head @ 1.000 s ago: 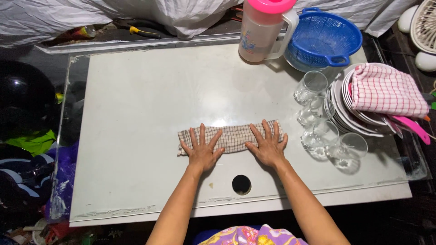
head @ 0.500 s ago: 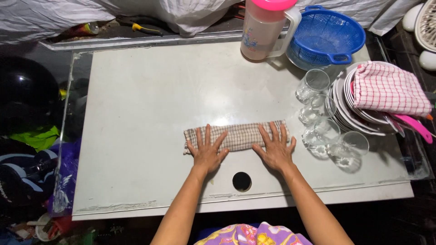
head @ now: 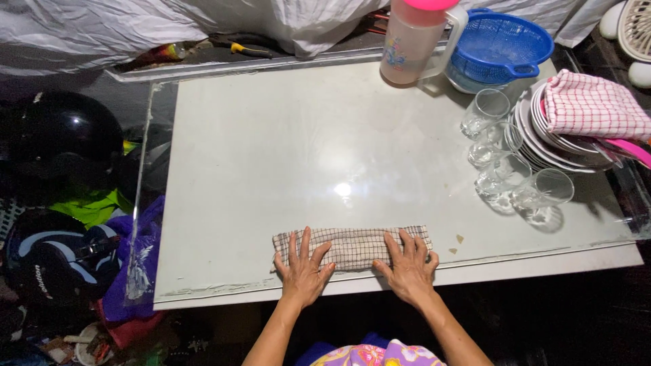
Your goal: Folding a checkered cloth and smoothing it out on a table surface.
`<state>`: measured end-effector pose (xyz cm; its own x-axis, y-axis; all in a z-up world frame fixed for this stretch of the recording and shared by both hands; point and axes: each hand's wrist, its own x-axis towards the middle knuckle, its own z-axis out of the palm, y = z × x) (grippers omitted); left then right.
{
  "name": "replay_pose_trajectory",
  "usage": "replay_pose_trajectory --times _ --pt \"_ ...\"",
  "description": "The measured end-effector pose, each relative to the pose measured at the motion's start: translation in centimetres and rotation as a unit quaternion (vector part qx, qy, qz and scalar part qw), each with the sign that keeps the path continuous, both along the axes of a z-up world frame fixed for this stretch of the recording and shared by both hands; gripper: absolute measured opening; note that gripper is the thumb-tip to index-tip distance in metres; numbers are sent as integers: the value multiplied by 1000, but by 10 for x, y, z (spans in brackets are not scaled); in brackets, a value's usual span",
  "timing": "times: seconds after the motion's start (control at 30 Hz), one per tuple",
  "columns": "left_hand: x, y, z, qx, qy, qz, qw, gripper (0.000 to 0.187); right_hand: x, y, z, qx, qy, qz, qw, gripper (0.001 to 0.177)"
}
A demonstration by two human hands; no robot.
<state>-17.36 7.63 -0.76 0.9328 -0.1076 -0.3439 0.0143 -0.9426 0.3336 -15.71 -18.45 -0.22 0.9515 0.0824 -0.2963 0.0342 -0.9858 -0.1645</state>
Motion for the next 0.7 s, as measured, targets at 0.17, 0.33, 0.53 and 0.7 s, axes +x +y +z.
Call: replay_pose_trajectory --times 0.17,0.33,0.53,0.7 --pt "9 -5 30 -4 62 28 998 63 7 38 -2 11 43 42 998 76" --pt "46 -10 31 15 82 20 996 69 49 36 -16 25 20 95 995 76" --pt "123 -4 17 31 86 30 995 70 131 43 -12 41 61 94 993 78" --pt "172 -2 10 37 78 60 994 70 186 45 -12 53 65 121 989 79"
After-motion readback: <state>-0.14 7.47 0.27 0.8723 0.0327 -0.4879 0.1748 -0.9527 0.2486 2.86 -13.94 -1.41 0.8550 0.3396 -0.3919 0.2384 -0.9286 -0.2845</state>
